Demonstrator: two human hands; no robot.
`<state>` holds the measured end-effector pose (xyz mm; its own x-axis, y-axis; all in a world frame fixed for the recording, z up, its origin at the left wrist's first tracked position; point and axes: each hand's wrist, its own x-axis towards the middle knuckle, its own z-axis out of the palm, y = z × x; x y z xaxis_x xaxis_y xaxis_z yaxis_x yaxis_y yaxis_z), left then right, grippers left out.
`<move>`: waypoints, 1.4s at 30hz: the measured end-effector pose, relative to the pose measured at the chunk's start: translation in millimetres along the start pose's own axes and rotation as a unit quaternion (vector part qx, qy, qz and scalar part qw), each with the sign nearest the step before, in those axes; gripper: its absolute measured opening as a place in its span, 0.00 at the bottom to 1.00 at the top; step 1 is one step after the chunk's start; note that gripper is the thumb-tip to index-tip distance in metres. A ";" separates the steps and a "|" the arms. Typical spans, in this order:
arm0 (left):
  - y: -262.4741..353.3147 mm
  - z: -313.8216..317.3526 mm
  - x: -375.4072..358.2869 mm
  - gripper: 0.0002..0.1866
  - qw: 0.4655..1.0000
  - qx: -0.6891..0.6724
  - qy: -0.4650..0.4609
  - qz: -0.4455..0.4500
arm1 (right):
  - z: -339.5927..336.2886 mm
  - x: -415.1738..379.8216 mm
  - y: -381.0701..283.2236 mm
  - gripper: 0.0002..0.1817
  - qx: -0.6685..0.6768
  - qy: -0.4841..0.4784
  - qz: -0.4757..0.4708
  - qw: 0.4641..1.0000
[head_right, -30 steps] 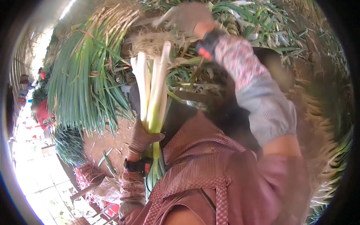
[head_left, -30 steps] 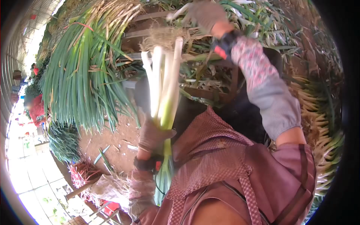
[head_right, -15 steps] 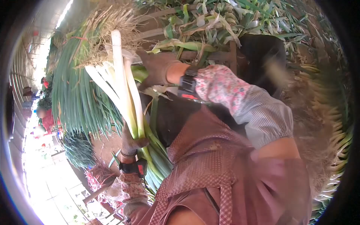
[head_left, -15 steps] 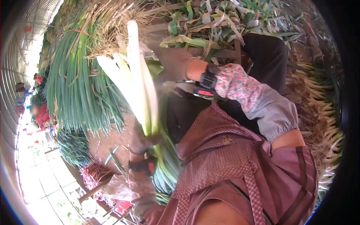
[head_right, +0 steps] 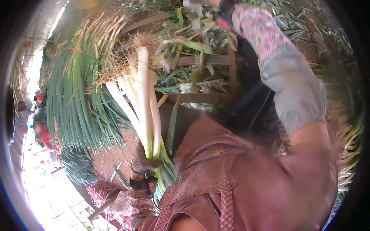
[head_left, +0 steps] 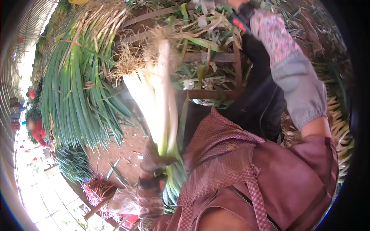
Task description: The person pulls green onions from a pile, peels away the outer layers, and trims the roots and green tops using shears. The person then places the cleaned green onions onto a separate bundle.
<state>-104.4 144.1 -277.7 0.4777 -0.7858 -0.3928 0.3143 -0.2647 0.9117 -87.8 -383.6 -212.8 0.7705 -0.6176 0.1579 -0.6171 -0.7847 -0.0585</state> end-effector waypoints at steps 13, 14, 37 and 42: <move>8.7 12.2 8.6 0.55 0.999 -0.021 -0.021 -0.034 | 110.8 -91.4 -134.0 0.25 0.167 -0.201 -0.240 0.935; 7.5 10.6 7.9 0.57 0.999 -0.013 -0.020 -0.037 | 121.1 -86.6 -127.7 0.24 0.172 -0.188 -0.224 0.941; -10.5 1.3 14.7 0.66 0.980 0.201 0.010 0.006 | 15.6 14.7 79.3 0.24 0.183 -0.159 0.036 0.969; 28.8 -15.2 19.1 0.67 0.961 0.262 0.087 -0.021 | 8.2 -27.7 88.8 0.19 -0.026 0.006 -0.086 0.996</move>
<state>-73.8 130.0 -260.8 0.6174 -0.6749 -0.4042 -0.0970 -0.5752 0.8122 -162.6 -436.6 -230.4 0.8637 -0.4736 0.1724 -0.4840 -0.8748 0.0216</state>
